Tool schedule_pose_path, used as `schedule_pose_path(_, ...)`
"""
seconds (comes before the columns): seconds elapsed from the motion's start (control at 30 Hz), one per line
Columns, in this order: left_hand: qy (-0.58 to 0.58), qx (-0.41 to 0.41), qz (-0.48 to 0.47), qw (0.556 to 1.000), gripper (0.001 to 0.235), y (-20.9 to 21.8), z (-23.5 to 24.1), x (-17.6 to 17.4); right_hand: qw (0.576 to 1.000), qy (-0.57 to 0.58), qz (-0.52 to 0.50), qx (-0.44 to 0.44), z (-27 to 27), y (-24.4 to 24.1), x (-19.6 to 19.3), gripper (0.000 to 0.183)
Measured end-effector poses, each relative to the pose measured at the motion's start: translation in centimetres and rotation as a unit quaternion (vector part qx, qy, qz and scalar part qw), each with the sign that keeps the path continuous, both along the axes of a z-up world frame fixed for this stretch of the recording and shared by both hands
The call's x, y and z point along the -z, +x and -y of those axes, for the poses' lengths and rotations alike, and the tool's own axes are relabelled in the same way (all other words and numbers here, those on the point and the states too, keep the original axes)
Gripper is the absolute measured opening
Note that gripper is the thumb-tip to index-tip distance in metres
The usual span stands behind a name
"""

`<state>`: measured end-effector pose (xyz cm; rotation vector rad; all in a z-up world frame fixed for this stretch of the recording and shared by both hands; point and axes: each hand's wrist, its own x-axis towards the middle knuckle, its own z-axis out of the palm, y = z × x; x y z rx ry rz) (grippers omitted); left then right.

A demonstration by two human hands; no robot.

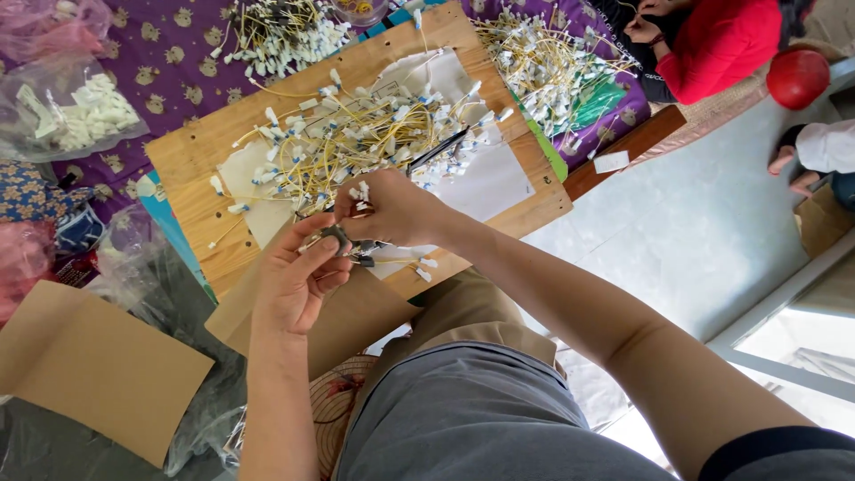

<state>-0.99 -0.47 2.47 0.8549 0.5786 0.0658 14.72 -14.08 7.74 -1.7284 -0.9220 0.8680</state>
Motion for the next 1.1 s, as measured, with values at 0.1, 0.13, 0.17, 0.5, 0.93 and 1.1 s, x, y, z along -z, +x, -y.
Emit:
schedule_pose_path(0.1,0.036,-0.016,-0.012,0.999,0.038,0.4,0.7,-0.2,1.000,0.008,-0.004,0.002,0.2,-0.1,0.8,0.016)
schedule_pose_path(0.13,0.035,-0.016,-0.013,0.999,0.038,0.4,1.0,-0.3,1.000,0.006,-0.005,0.001,0.4,-0.2,0.4,0.016)
schedule_pose_path(0.17,0.046,-0.026,-0.024,0.998,0.036,0.6,1.1,-0.4,0.999,0.031,-0.013,0.000,0.6,-0.2,0.0,0.013)
schedule_pose_path(0.5,-0.031,-0.071,-0.027,0.997,0.021,0.3,0.8,0.1,0.993,0.111,-0.041,-0.019,0.4,0.0,-0.1,0.009)
schedule_pose_path(0.93,-0.102,-0.077,0.080,0.989,0.051,-0.6,1.1,-2.4,0.995,0.080,0.046,-0.036,0.5,-0.5,-2.5,0.007)
schedule_pose_path(1.1,0.008,-0.040,0.135,0.990,0.070,-1.2,1.4,-3.1,0.998,-0.012,-0.064,-0.005,0.5,-0.5,-1.7,0.006)
